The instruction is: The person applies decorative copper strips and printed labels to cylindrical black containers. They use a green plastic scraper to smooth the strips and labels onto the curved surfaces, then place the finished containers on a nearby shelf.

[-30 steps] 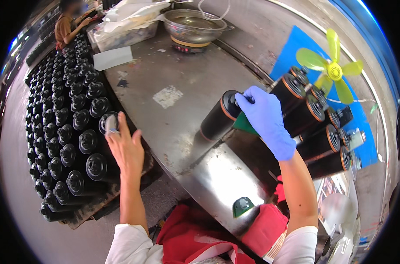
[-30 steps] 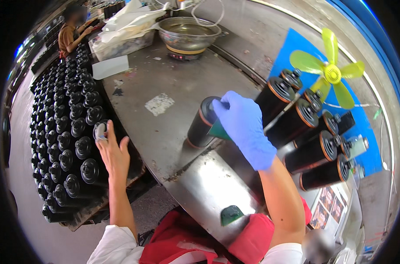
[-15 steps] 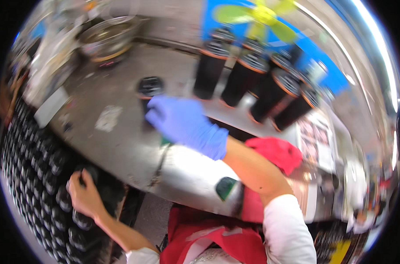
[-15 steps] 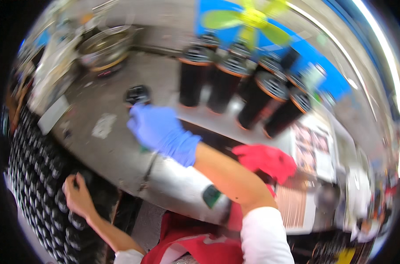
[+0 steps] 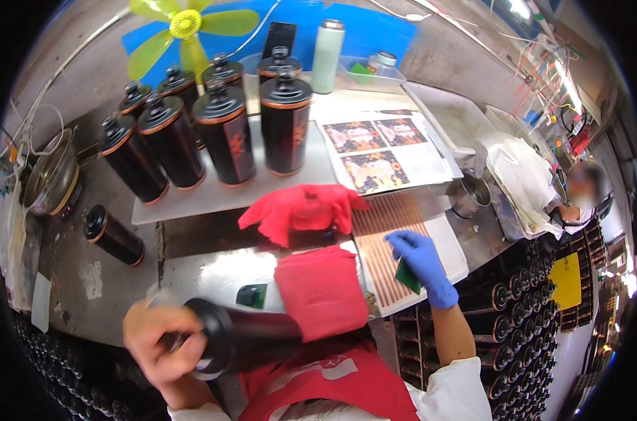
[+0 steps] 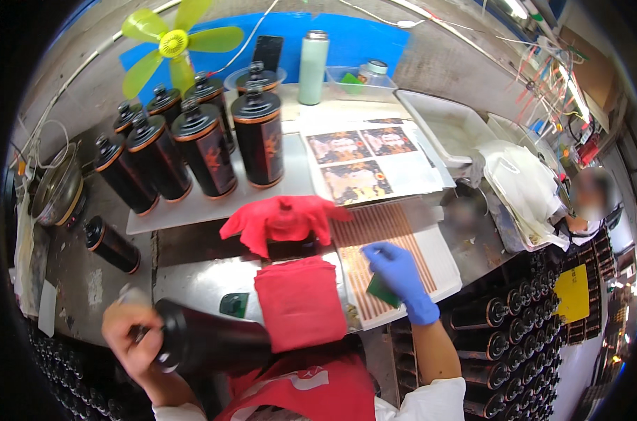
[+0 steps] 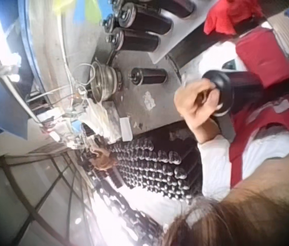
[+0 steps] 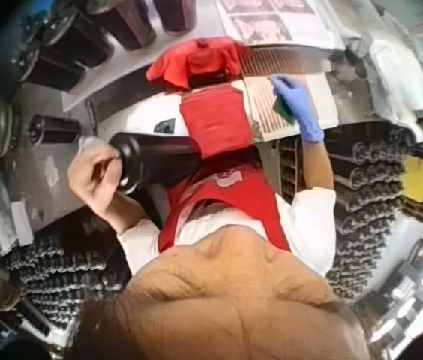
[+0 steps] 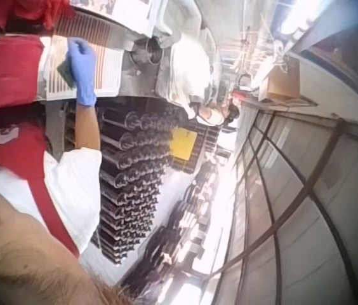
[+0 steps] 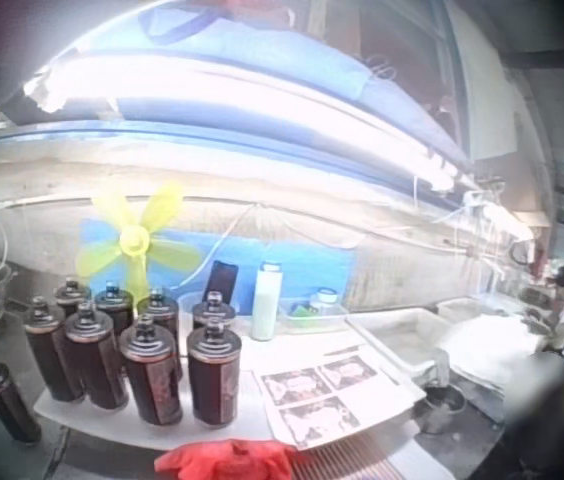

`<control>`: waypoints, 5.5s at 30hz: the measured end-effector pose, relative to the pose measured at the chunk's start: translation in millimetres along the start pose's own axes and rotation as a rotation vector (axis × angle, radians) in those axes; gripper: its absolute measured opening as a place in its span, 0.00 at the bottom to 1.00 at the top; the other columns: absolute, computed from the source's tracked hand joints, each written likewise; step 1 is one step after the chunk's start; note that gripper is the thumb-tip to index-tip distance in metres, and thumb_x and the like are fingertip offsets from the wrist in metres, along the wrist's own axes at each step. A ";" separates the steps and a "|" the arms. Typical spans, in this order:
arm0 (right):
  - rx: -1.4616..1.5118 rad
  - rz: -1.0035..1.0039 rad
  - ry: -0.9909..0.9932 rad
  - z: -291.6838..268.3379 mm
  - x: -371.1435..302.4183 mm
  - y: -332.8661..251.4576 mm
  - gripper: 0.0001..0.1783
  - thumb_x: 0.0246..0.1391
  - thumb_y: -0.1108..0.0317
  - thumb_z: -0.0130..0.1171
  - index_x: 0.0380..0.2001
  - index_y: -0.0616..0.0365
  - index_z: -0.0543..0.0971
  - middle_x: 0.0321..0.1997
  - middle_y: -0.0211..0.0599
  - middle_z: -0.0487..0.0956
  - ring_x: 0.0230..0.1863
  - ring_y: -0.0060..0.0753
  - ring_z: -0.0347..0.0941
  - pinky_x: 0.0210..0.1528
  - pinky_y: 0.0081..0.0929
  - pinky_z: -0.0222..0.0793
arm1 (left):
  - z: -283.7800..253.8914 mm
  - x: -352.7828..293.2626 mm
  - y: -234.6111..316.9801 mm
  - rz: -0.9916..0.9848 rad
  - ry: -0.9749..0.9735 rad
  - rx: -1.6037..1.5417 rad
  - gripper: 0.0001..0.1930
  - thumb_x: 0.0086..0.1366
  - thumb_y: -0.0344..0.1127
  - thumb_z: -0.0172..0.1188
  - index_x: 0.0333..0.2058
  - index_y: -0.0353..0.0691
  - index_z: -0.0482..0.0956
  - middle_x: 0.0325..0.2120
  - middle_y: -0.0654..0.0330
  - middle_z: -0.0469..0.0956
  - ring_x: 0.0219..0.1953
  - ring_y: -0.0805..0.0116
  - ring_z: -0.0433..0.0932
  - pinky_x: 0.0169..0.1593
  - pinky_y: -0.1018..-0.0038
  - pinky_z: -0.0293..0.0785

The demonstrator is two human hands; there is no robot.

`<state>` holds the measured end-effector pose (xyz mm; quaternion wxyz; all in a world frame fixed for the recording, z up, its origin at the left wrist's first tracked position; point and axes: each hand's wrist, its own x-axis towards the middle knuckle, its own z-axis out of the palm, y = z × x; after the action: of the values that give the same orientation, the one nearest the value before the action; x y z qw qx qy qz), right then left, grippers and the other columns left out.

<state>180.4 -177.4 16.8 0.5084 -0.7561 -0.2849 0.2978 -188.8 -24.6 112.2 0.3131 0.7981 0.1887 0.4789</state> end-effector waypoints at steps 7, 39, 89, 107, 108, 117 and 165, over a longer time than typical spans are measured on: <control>0.492 0.213 0.221 -29.2 112.3 29.8 0.26 0.47 0.50 0.64 0.36 0.65 0.75 0.25 0.28 0.74 0.23 0.19 0.66 0.26 0.17 0.62 | 148.0 98.2 -54.3 -0.439 -0.581 -0.357 0.07 0.56 0.32 0.58 0.26 0.34 0.75 0.21 0.64 0.73 0.25 0.79 0.69 0.29 0.80 0.65; -0.380 -0.409 -0.251 -23.6 -20.9 -122.0 0.15 0.44 0.80 0.58 0.39 0.57 0.80 0.27 0.31 0.78 0.26 0.15 0.70 0.28 0.16 0.65 | 184.0 -33.7 -94.0 -0.852 -0.281 -1.123 0.39 0.64 0.47 0.49 0.64 0.39 0.38 0.64 0.56 0.46 0.65 0.65 0.46 0.64 0.71 0.44; 0.587 0.181 -0.293 72.7 53.1 -9.8 0.07 0.49 0.69 0.62 0.28 0.61 0.77 0.24 0.26 0.75 0.24 0.12 0.67 0.25 0.12 0.63 | 191.4 28.6 -76.4 -0.750 0.174 -0.357 0.03 0.58 0.25 0.58 0.28 0.31 0.75 0.22 0.63 0.75 0.24 0.80 0.70 0.28 0.84 0.65; 0.543 0.456 -0.559 44.0 -32.4 25.7 0.08 0.48 0.68 0.62 0.27 0.61 0.76 0.19 0.27 0.74 0.16 0.13 0.66 0.17 0.11 0.61 | 158.6 -49.9 -27.1 -0.948 -0.093 -0.572 0.05 0.56 0.26 0.61 0.26 0.31 0.75 0.25 0.60 0.77 0.27 0.77 0.73 0.32 0.81 0.70; 0.492 0.453 -0.543 45.0 -34.9 24.0 0.08 0.48 0.68 0.63 0.26 0.60 0.76 0.19 0.27 0.74 0.16 0.13 0.66 0.17 0.11 0.61 | 158.3 -55.1 -28.8 -0.936 -0.103 -0.533 0.05 0.56 0.26 0.61 0.26 0.31 0.75 0.25 0.60 0.77 0.26 0.78 0.73 0.32 0.81 0.70; 0.431 0.431 -0.536 47.4 -36.5 23.5 0.09 0.47 0.67 0.64 0.23 0.59 0.76 0.18 0.27 0.73 0.16 0.13 0.67 0.17 0.12 0.60 | 154.0 -63.7 -30.3 -0.947 -0.139 -0.462 0.06 0.57 0.26 0.60 0.23 0.31 0.74 0.23 0.62 0.75 0.25 0.78 0.72 0.31 0.81 0.70; 0.759 0.229 -0.217 87.7 48.8 0.3 0.07 0.48 0.69 0.64 0.26 0.58 0.76 0.19 0.27 0.73 0.18 0.16 0.68 0.20 0.15 0.63 | 208.4 12.5 -89.9 -0.656 -0.094 -0.109 0.26 0.69 0.47 0.38 0.53 0.29 0.50 0.46 0.47 0.56 0.50 0.62 0.59 0.56 0.71 0.54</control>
<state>147.7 -89.2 -18.1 0.6818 -0.5057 -0.1208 0.5145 0.9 -17.7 -12.9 0.5014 0.6981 0.3949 0.3246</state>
